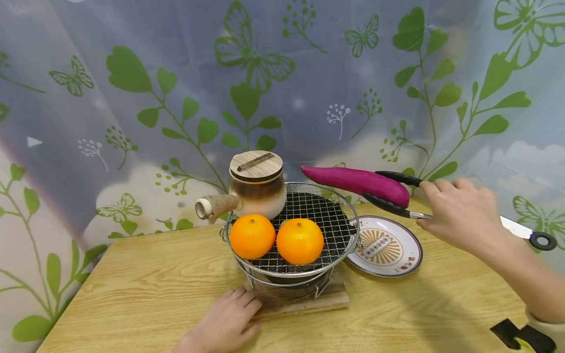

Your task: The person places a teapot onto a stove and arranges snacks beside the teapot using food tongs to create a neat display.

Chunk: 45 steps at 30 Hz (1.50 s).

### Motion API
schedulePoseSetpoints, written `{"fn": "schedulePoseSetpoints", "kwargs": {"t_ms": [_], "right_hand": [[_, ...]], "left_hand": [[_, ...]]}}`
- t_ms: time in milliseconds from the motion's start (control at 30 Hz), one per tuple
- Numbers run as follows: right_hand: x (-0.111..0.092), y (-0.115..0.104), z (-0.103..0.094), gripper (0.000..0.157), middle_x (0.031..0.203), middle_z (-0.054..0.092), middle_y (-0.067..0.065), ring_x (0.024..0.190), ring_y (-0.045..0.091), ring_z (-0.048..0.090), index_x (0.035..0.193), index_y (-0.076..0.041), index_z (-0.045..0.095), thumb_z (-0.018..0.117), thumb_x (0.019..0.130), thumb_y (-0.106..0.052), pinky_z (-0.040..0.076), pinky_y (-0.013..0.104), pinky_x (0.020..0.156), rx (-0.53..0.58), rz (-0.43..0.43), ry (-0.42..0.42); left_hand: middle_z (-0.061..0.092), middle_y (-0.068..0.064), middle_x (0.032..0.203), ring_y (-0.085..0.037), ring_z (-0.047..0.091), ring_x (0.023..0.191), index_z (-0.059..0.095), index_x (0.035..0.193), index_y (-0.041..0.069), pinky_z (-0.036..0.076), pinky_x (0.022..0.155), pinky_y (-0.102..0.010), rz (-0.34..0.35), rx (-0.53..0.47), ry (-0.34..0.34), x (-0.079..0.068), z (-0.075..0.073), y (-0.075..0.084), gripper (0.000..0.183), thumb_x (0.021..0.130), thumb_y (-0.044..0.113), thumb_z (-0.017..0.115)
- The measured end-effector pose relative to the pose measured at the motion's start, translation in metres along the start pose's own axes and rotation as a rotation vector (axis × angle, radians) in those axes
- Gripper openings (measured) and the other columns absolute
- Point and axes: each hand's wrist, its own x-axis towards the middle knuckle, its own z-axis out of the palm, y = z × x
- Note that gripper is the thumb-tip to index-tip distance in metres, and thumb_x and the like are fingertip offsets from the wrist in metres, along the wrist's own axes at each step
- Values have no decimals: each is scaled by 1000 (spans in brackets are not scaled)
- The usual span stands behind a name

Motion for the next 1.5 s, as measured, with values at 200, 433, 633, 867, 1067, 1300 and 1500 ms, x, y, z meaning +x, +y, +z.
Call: {"fn": "schedulePoseSetpoints", "kwargs": {"t_ms": [200, 433, 633, 867, 1067, 1300, 1500], "right_hand": [[5, -11, -7, 61, 102, 59, 22, 91, 45, 49, 114, 3, 56, 77, 68, -29, 39, 56, 66, -34, -28, 22], [10, -26, -13, 53, 90, 56, 19, 85, 43, 48, 105, 3, 55, 76, 66, -25, 37, 50, 56, -30, -41, 50], [10, -36, -13, 46, 79, 53, 16, 77, 41, 48, 94, 3, 54, 75, 65, -25, 35, 45, 51, -29, -59, 80], [7, -42, -12, 46, 73, 49, 13, 72, 39, 48, 91, 4, 55, 75, 65, -28, 34, 43, 49, -43, -67, 116], [5, -49, -13, 41, 68, 45, 10, 68, 36, 46, 84, 2, 54, 76, 64, -25, 33, 42, 50, -58, -79, 148], [5, -55, -13, 36, 67, 45, 9, 66, 34, 45, 76, -2, 48, 76, 62, -20, 30, 40, 49, -61, -88, 151], [5, -60, -12, 37, 68, 46, 10, 68, 35, 46, 80, 0, 51, 76, 61, -20, 33, 41, 50, -68, -93, 177]], "left_hand": [[54, 3, 85, -16, 52, 80, 58, 88, 15, 45, 72, -32, -1, 5, 12, -1, 1, -1, 23, 76, 33, 68], [54, 2, 85, -17, 53, 82, 59, 88, 15, 45, 73, -33, 1, 6, 14, -1, 2, -2, 24, 76, 33, 69], [56, 1, 87, -18, 54, 85, 59, 89, 15, 46, 74, -34, 8, 10, 14, -1, 1, -1, 24, 76, 33, 68], [56, 1, 87, -18, 54, 84, 60, 90, 15, 46, 72, -33, 12, 6, 0, -1, 0, -1, 24, 77, 33, 68], [56, 1, 87, -18, 53, 83, 60, 91, 15, 45, 72, -34, 15, 21, 5, -1, 2, -1, 25, 77, 34, 68], [57, 1, 88, -19, 54, 85, 60, 91, 15, 46, 74, -34, 12, 24, -17, -1, 1, -1, 25, 78, 34, 67], [59, -1, 90, -20, 56, 88, 61, 93, 14, 47, 76, -35, 15, 19, -43, 0, -2, -1, 26, 79, 35, 67]]}}
